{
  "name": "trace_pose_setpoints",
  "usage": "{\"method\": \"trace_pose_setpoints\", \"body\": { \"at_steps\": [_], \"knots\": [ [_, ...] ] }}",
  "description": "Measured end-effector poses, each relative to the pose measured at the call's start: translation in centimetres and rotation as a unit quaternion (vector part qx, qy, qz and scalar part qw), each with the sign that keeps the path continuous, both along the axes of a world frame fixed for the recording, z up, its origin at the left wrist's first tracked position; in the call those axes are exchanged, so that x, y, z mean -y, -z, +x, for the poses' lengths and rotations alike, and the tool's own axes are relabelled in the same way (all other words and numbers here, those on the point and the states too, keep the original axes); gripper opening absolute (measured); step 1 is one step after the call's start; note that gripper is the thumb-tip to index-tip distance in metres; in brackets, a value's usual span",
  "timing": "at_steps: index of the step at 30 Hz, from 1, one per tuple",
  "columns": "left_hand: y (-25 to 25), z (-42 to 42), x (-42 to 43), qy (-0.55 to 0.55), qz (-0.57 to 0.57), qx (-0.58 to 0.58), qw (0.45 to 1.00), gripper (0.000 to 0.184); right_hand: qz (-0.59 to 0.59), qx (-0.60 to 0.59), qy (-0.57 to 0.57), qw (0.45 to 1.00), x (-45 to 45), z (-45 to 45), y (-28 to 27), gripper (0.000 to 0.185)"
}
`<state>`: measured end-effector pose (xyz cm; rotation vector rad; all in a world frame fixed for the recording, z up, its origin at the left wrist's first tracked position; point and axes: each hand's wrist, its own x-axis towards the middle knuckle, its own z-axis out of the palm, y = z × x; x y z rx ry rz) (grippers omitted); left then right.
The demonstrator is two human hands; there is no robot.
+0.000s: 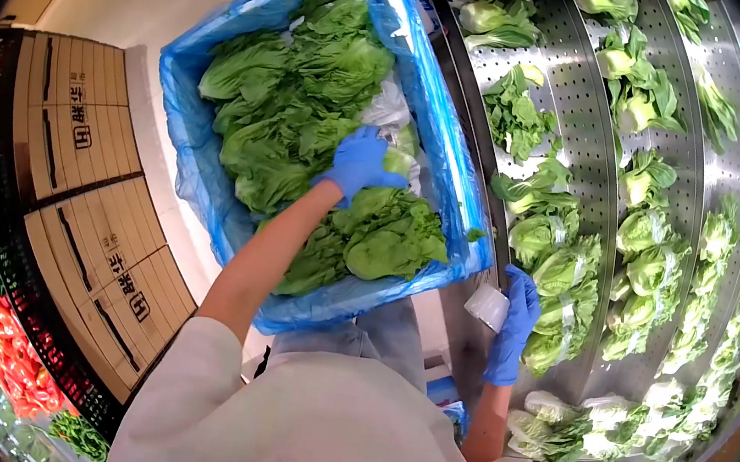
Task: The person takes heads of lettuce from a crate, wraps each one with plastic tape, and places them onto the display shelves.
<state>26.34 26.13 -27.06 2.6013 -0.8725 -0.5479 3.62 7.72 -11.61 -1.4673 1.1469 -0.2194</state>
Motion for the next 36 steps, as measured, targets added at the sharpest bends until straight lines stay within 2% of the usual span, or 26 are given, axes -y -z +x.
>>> {"method": "trace_pose_setpoints", "body": {
  "at_steps": [4, 6, 7, 8, 9, 10, 13, 14, 15, 16, 18, 19, 21, 22, 23, 24, 25, 26, 27, 28, 30, 31, 33, 34, 36],
  "knots": [
    [-1.1, -2.6, -1.4, 0.064, -0.071, 0.023, 0.995, 0.084, 0.010, -0.016, 0.005, 1.000, 0.2, -1.3, 1.1, 0.017],
    [-1.9, -3.8, -2.1, 0.010, -0.100, -0.123, 0.987, 0.085, 0.011, 0.001, 0.007, 1.000, -0.2, -1.9, 1.4, 0.017],
    [-2.5, -3.9, -2.1, -0.035, -0.072, -0.156, 0.985, 0.085, 0.018, -0.018, 0.020, 0.999, -0.6, -1.7, 1.0, 0.017],
    [-2.8, -3.9, -2.5, -0.031, -0.069, -0.156, 0.985, 0.085, 0.021, -0.018, 0.025, 0.999, -0.6, -2.1, 1.1, 0.017],
    [-3.0, -3.5, -3.4, -0.091, -0.110, -0.180, 0.973, 0.085, 0.020, -0.007, 0.018, 1.000, -0.4, -2.4, 1.3, 0.018],
    [-3.1, -3.1, -4.5, -0.149, -0.151, -0.202, 0.956, 0.085, 0.020, 0.005, 0.011, 1.000, -0.3, -2.8, 1.4, 0.018],
    [-4.9, -1.5, -8.0, -0.238, -0.424, -0.207, 0.849, 0.082, 0.037, -0.002, 0.014, 0.999, -0.1, -3.0, 0.2, 0.018],
    [-8.6, -1.0, -8.8, -0.277, -0.438, -0.270, 0.811, 0.077, 0.036, -0.005, 0.014, 0.999, -0.1, -3.0, 0.0, 0.018],
    [-10.5, -0.4, -10.2, -0.310, -0.418, -0.293, 0.802, 0.074, 0.032, -0.007, 0.009, 0.999, 0.0, -3.1, 0.3, 0.019],
    [-11.0, 0.1, -11.4, -0.309, -0.417, -0.286, 0.806, 0.074, 0.036, 0.000, 0.008, 0.999, 0.0, -3.1, 0.8, 0.019],
    [-11.7, 1.0, -13.7, -0.332, -0.523, -0.291, 0.729, 0.071, 0.004, 0.028, -0.028, 0.999, -0.2, -3.1, 1.5, 0.019],
    [-11.6, 1.2, -14.8, -0.329, -0.523, -0.286, 0.732, 0.071, 0.039, 0.009, -0.036, 0.999, -0.4, -3.0, 1.1, 0.020],
    [-10.6, 1.3, -16.7, -0.396, -0.571, -0.299, 0.654, 0.067, 0.035, 0.023, -0.097, 0.994, -1.7, -1.8, 0.8, 0.024],
    [-10.6, 1.4, -17.6, -0.364, -0.548, -0.283, 0.698, 0.065, 0.085, -0.015, -0.112, 0.990, -2.0, -1.6, 1.9, 0.027],
    [-14.1, 0.4, -15.2, -0.338, -0.528, -0.256, 0.736, 0.067, 0.054, -0.005, -0.175, 0.983, -3.4, 0.1, 0.6, 0.029],
    [-14.3, 0.4, -15.7, -0.319, -0.472, -0.249, 0.783, 0.072, 0.164, 0.095, -0.204, 0.960, -4.5, 1.4, -0.1, 0.031],
    [-13.9, 0.6, -15.8, -0.272, -0.438, -0.228, 0.826, 0.077, 0.137, 0.123, -0.261, 0.948, -5.7, 3.1, -0.8, 0.033],
    [-13.5, 0.1, -15.7, -0.266, -0.411, -0.221, 0.844, 0.079, 0.200, 0.121, -0.247, 0.940, -7.4, 4.2, 1.2, 0.041],
    [-13.7, -0.2, -15.3, -0.244, -0.379, -0.235, 0.861, 0.079, 0.137, 0.091, -0.363, 0.917, -7.5, 6.4, -1.2, 0.056],
    [-13.6, -0.5, -14.9, -0.215, -0.383, -0.244, 0.865, 0.080, 0.203, -0.012, -0.387, 0.900, -8.1, 8.5, -3.6, 0.068],
    [-13.9, -1.6, -13.8, -0.209, -0.362, -0.271, 0.867, 0.080, -0.021, 0.081, -0.391, 0.917, -11.8, 9.9, 0.3, 0.068],
    [-14.0, -1.7, -13.5, -0.192, -0.363, -0.277, 0.869, 0.080, -0.028, 0.080, -0.376, 0.923, -12.5, 10.3, 0.4, 0.068],
    [-13.9, -2.0, -13.5, -0.196, -0.360, -0.262, 0.874, 0.081, -0.038, 0.018, -0.435, 0.899, -13.1, 10.5, 0.4, 0.057],
    [-13.8, -2.1, -13.5, -0.189, -0.360, -0.265, 0.875, 0.081, -0.040, 0.017, -0.428, 0.903, -12.9, 10.3, 0.6, 0.057],
    [-13.6, -1.9, -14.3, -0.254, -0.355, -0.273, 0.857, 0.083, 0.025, -0.019, -0.407, 0.913, -12.8, 9.9, 0.9, 0.044]
  ]
}}
